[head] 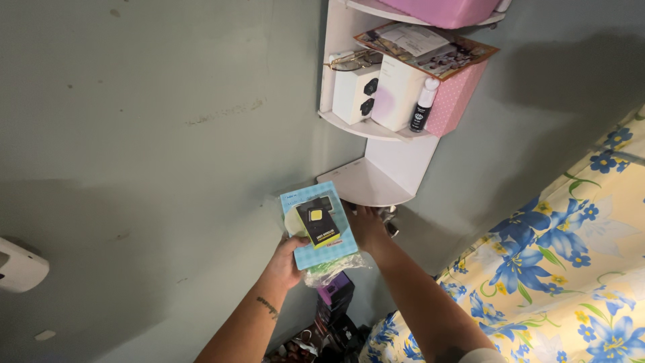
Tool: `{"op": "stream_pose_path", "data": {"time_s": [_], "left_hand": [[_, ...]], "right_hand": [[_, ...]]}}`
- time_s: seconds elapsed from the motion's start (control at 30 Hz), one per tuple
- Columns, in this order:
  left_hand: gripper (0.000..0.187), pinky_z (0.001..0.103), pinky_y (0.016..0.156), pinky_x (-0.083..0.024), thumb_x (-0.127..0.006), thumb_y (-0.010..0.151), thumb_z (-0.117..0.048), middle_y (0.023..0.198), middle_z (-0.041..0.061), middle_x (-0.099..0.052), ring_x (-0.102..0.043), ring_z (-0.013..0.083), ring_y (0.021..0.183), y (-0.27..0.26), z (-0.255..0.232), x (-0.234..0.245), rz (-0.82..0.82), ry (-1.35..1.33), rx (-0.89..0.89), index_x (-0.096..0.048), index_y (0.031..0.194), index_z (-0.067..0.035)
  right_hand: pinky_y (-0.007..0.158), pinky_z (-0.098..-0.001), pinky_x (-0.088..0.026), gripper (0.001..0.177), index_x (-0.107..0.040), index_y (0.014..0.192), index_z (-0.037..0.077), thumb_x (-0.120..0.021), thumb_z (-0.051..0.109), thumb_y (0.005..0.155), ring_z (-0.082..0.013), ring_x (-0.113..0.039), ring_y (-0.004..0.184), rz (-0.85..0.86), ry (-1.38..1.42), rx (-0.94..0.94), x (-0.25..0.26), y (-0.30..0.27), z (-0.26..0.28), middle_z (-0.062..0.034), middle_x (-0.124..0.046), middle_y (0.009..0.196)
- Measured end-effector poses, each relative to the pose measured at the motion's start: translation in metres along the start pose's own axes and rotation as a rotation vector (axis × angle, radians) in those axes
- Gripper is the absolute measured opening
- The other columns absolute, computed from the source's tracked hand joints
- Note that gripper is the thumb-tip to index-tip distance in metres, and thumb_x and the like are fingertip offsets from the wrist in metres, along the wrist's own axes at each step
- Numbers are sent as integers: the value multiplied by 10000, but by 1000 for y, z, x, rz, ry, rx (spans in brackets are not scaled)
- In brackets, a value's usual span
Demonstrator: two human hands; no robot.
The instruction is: The person restocks a white corner shelf in a bathroom. They place a pink box, a white box, a small bottle, and a flat package on the upper shelves, then wipe the lower shelf with a black cloth. Finally, they place a green-wrapped item, a blue box, and a small yellow box on the lower shelf.
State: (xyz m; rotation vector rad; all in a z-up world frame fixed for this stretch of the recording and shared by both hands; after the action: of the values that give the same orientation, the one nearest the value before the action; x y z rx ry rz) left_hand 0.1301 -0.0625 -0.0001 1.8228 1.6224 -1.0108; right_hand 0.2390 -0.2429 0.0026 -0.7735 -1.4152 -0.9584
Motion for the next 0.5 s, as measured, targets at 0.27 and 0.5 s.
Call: {"op": "stream_pose_path", "data": {"time_s": [0.27,0.5], "left_hand": [[708,498,1036,-518,-599,732,-55,1241,127,-642,-634,313,1186,-4,2,-2,-42,19,8,-447,1422,-102],[707,495,1010,-544,-599,733,-50,1230,133,-638,-651,308,1152,-15,0,-11,-14,12,-12,-440,1421,-84]], "right_hand": [[1105,-555,-334,680,-397,1513,85,-596,136,864,-464,-353,1391,-124,305,226,24,-32,-5,-313,-369,1509],[926,-451,-573,355,-637,1201,37,-688,160,873,-355,-708,1078,-430,754,-36,99,-81,2,-206,-696,1155]]}}
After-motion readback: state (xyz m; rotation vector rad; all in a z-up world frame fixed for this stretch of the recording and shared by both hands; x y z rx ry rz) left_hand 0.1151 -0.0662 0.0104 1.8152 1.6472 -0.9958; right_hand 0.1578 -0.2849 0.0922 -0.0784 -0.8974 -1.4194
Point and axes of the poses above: each hand's wrist, its own y-axis towards the middle knuckle, its own x-axis out of the back of the hand, z = x × y, the point moved 6 cm from there along y, towards the middle knuckle
